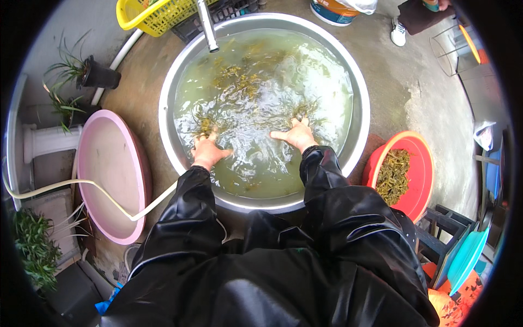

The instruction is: The person repeatedly scoops green leafy vegetables from a large metal basin filled with water, squeezes them to remove excess water, and places them into a red plastic basin. The process is repeated multiple times throughout the clip.

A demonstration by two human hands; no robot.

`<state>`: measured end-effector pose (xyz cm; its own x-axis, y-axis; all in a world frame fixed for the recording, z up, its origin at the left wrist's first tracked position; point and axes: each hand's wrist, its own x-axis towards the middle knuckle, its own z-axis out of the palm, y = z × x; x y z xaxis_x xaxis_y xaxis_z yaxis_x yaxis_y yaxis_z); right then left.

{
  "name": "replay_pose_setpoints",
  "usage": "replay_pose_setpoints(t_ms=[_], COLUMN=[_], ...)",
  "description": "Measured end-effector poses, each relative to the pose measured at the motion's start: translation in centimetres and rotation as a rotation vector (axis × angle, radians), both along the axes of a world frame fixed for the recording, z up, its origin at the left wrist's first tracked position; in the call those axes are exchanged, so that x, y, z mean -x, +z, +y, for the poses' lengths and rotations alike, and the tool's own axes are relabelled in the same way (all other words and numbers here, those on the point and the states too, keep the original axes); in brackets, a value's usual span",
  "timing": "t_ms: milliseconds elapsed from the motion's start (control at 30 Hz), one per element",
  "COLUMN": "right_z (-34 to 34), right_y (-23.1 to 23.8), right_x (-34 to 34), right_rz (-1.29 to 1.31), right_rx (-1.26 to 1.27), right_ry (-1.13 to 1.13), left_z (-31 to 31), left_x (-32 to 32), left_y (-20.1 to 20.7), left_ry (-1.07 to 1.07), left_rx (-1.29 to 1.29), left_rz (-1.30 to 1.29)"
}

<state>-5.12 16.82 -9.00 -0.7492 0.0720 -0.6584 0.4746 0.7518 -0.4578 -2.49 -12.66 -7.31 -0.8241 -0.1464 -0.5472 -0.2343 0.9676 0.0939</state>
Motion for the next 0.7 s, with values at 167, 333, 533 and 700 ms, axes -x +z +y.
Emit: replay_pose_setpoints(t_ms=[167, 333, 533, 700], right_z=[-2.9, -4.2, -4.3, -0.3], right_y=[-4.7, -5.9, -2.7, -0.8], right_x=[0.3, -0.2, -0.3, 0.4], right_rz=[-0.074, -0.108, 0.041, -0.035], right_rx=[-0.157, -0.32, -0.447, -0.038], right_ry=[0.235, 0.404, 0.67, 0.028], left_z=[0.9, 2.8, 3.9, -0.2], left_x=[0.9, -1.3, -3.6, -2.3], left_y=[-2.6, -3.7, -0.9, -1.1], left_ry=[-0.063, -0.312, -0.478, -0.08], left_rx=[-0.064, -0.088, -0.18, -0.602], left_rz=[-0.256, -0.073, 0.215, 0.455])
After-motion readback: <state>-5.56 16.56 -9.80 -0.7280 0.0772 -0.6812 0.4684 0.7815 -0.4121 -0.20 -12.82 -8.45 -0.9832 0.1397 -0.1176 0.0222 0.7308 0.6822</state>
